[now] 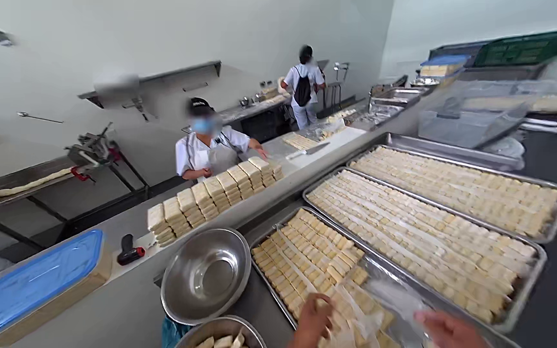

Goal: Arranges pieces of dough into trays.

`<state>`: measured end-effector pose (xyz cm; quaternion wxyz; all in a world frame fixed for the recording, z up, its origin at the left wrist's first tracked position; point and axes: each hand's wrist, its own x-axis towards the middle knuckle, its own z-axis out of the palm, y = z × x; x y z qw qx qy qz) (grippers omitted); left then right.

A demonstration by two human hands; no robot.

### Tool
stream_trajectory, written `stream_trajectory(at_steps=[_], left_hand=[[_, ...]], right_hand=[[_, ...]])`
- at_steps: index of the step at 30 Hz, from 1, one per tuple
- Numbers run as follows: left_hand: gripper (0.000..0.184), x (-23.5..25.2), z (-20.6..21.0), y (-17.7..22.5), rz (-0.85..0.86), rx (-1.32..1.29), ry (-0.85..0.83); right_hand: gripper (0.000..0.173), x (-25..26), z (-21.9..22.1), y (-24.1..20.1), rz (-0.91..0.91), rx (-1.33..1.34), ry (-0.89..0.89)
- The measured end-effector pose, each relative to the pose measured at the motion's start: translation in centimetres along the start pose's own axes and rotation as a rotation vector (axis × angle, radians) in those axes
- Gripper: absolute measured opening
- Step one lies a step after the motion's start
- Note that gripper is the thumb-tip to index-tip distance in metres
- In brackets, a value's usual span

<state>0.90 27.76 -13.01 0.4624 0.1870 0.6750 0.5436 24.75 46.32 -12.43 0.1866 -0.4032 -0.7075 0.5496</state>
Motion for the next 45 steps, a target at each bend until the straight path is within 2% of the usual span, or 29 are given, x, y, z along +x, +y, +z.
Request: stream_trajectory(at_steps=[1,3,5,6,7,9,10,11,14,17,19,22,25,27,29,31,34,38,40,42,45], left_hand=[[0.035,-0.3,-1.1,-0.2,-0.044,-0.083,0.047],[0.040,-0.9,-2.7,-0.6,-0.100,-0.206,0.116],[0.042,-1.7,-3.5,-0.5,-0.123,-0.272,0.157],[0.042,-2.5,-3.8,-0.6,-0.132,-0.278,0.172],[0.040,-3.1,-3.8,-0.5,-0.123,-0.282,0.182],[0.038,-4.6,-4.2,-0.7,-0.095,-0.301,0.195],[0.038,-5.5,-4.5,-0.8,-0.091,-0.312,0.210],[0.037,-6.3,-4.8,-1.0,-0.090,-0.320,0.227],[0.038,-8.7,-6.0,-1.6,-0.061,-0.309,0.249],[0.041,-10.9,-8.6,-1.6,0.026,-0.263,0.307],[0.040,-12.6,-11.0,-1.7,0.064,-0.232,0.389],[0.040,-15.1,-14.6,-1.9,0.089,-0.154,0.522],[0.043,-17.3,-17.6,-2.2,0.049,-0.126,0.658],[0.042,-19.1,-19.5,-2.5,0.013,-0.144,0.730],[0.042,-19.9,-21.0,-3.0,0.001,-0.156,0.735],[0.045,-20.6,-21.6,-3.6,-0.010,-0.155,0.736],[0.051,-21.4,-21.4,-4.5,-0.017,-0.158,0.745],[0.048,-21.4,-20.7,-4.8,0.076,-0.232,0.827],[0.047,-21.1,-20.6,-4.9,0.124,-0.214,0.827],[0.049,-20.9,-20.4,-5.3,0.149,-0.054,0.790],[0.051,-20.2,-20.4,-6.6,0.126,0.317,0.631]], right_hand=[[0.027,1.2,-1.8,-0.1,0.028,0.020,0.122],[0.029,3.9,-5.7,1.0,0.068,-0.167,0.280],[0.051,5.3,-8.3,2.5,0.156,-0.476,0.228],[0.057,5.0,-8.5,3.6,0.170,-0.579,0.220],[0.054,4.6,-8.3,3.9,0.140,-0.641,0.245],[0.033,3.7,-7.0,3.3,0.038,-0.703,0.282],[0.025,3.6,-6.4,3.3,-0.002,-0.710,0.272],[0.024,3.8,-6.1,3.6,-0.011,-0.703,0.244],[0.039,4.0,-5.6,4.3,0.019,-0.621,0.152],[0.035,2.9,-4.4,2.4,-0.047,-0.586,0.156],[0.028,1.2,-2.7,1.8,-0.021,-0.566,0.046],[0.026,-0.2,-0.2,4.6,0.046,-0.695,-0.135],[0.041,0.4,-0.6,7.9,0.040,-0.789,-0.109],[0.038,1.3,-0.8,10.1,0.002,-0.819,-0.107],[0.030,2.3,-1.4,9.6,0.015,-0.795,-0.088],[0.028,2.5,-1.2,7.5,0.020,-0.644,-0.028],[0.037,1.5,3.1,1.8,0.043,-0.297,-0.039],[0.033,-2.1,13.6,-5.7,-0.025,0.047,-0.338],[0.043,-4.3,18.1,-8.0,-0.080,0.063,-0.554],[0.053,-6.3,21.0,-8.9,-0.127,-0.028,-0.739],[0.047,-7.9,21.5,-7.3,-0.182,-0.192,-0.889]])
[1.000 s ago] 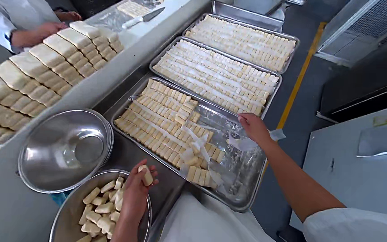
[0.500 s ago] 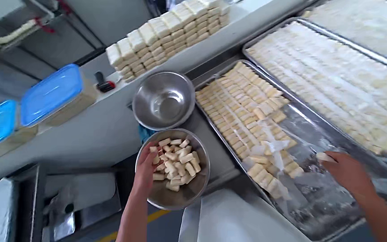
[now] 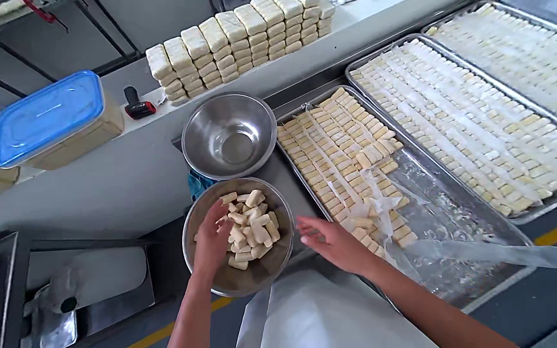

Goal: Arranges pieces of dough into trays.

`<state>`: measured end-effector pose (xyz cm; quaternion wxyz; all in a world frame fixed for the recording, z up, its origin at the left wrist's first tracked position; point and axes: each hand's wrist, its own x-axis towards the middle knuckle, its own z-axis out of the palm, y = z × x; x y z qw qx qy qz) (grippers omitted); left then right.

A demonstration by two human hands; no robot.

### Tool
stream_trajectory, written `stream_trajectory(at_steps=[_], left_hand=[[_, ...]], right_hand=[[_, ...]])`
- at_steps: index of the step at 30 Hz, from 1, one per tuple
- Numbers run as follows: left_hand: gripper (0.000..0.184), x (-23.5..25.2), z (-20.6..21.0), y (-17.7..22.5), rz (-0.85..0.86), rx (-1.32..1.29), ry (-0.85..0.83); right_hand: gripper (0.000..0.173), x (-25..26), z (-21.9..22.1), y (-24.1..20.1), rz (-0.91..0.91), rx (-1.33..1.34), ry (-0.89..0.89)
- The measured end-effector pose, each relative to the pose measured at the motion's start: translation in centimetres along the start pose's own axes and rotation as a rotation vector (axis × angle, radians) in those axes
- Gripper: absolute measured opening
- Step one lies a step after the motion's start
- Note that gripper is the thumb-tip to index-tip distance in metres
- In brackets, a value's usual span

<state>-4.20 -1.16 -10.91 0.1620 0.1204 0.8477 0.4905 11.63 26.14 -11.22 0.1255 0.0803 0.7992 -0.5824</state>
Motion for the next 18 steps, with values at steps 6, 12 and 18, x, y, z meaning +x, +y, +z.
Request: stream_trajectory(at_steps=[6,12,18], left_hand=[[0.033,-1.9,1.0,-5.4,0.203,0.576,-0.219],[0.031,-4.4,-4.2,-6.9,0.038,0.760,-0.232],[0.028,-2.2,-0.1,-1.3,0.076,0.560,-0.009]], right_hand=[[0.031,-5.4,-4.8,6.5,0.148,-0.148,0.243],[0.025,-9.0,-11.0,10.7,0.318,-0.273,0.631],[0.033,-6.2,-7.1,9.3,0.343,-0.350,0.430]])
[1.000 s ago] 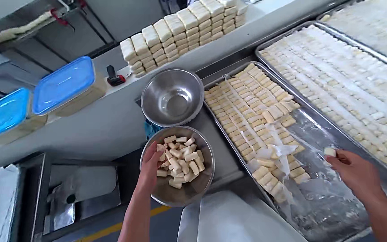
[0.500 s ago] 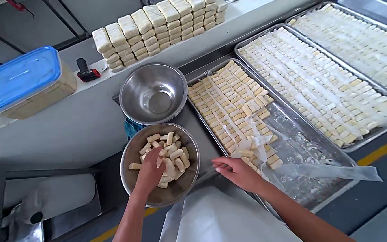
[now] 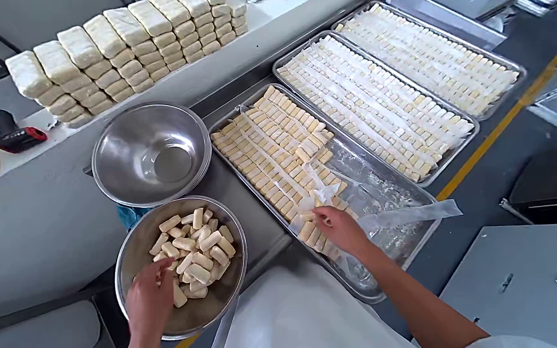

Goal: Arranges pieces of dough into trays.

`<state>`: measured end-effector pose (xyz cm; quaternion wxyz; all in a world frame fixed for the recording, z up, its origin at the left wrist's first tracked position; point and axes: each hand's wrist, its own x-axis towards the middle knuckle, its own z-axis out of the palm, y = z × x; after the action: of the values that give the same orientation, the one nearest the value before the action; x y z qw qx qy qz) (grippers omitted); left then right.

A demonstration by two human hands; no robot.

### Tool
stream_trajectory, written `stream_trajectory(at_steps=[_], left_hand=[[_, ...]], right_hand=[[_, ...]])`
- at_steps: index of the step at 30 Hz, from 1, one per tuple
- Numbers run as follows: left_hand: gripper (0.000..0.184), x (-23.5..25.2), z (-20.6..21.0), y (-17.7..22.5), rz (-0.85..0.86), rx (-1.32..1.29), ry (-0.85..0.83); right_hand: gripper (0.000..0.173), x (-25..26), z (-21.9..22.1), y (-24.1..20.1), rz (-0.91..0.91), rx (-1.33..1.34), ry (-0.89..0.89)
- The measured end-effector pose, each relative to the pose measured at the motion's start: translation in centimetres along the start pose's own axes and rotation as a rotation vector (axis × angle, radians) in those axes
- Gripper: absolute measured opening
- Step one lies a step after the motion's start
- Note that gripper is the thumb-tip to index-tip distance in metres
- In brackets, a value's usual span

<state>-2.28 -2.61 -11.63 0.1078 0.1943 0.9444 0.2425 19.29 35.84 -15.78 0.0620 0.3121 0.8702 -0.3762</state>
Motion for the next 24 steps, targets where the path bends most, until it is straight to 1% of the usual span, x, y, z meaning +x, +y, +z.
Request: stream_trajectory(at_steps=[1,3,4,5,8,9,10,12,13,14,16,17,18,20,22,24], left_hand=[[0.027,0.9,0.4,1.6,0.023,-0.080,0.013],[0.026,2.3,1.8,5.3,0.076,-0.247,-0.049],[0.026,2.8,2.9,7.2,0.108,-0.299,-0.102],[0.026,3.1,4.1,8.8,0.146,-0.326,-0.168],[0.029,3.3,7.6,13.4,0.244,-0.308,-0.400],[0.030,3.2,8.5,14.6,0.257,-0.293,-0.472],[0.030,3.2,9.3,15.5,0.265,-0.283,-0.528],[0.032,3.1,10.4,16.5,0.261,-0.273,-0.601],[0.032,3.0,10.7,16.7,0.260,-0.286,-0.608],[0.032,3.0,10.8,16.6,0.258,-0.312,-0.602],[0.031,2.9,10.7,16.1,0.237,-0.377,-0.584],[0.031,2.9,10.5,15.6,0.214,-0.407,-0.578],[0.031,2.9,10.3,15.1,0.195,-0.432,-0.572],[0.031,2.7,9.7,14.2,0.165,-0.471,-0.549],[0.031,2.3,8.9,13.4,0.135,-0.517,-0.522],[0.030,1.9,8.1,12.7,0.111,-0.606,-0.479]], right_hand=[[0.041,-0.2,0.7,-0.5,0.011,-0.031,-0.020],[0.068,-0.8,1.6,-0.8,0.060,-0.080,-0.038],[0.079,-1.2,1.9,-0.5,0.090,-0.103,-0.049],[0.088,-1.6,2.3,-0.2,0.112,-0.124,-0.064],[0.106,-2.6,2.9,0.9,0.127,-0.184,-0.163],[0.107,-2.7,3.1,1.2,0.113,-0.203,-0.189],[0.103,-2.7,3.3,1.7,0.085,-0.218,-0.190],[0.087,-2.6,3.0,2.6,0.053,-0.143,-0.143],[0.081,-2.5,2.5,3.2,0.071,-0.003,-0.100],[0.075,-2.3,1.8,3.8,0.106,0.222,-0.041],[0.052,-2.3,0.1,4.4,0.153,0.739,0.109],[0.044,-2.3,-1.1,4.1,0.182,0.945,0.173],[0.044,-2.3,-2.6,3.8,0.201,1.093,0.235],[0.053,-1.8,-5.8,3.0,0.159,1.263,0.348],[0.059,-1.2,-8.7,1.7,0.057,1.376,0.411],[0.063,-0.6,-10.5,-0.4,-0.033,1.440,0.425]])
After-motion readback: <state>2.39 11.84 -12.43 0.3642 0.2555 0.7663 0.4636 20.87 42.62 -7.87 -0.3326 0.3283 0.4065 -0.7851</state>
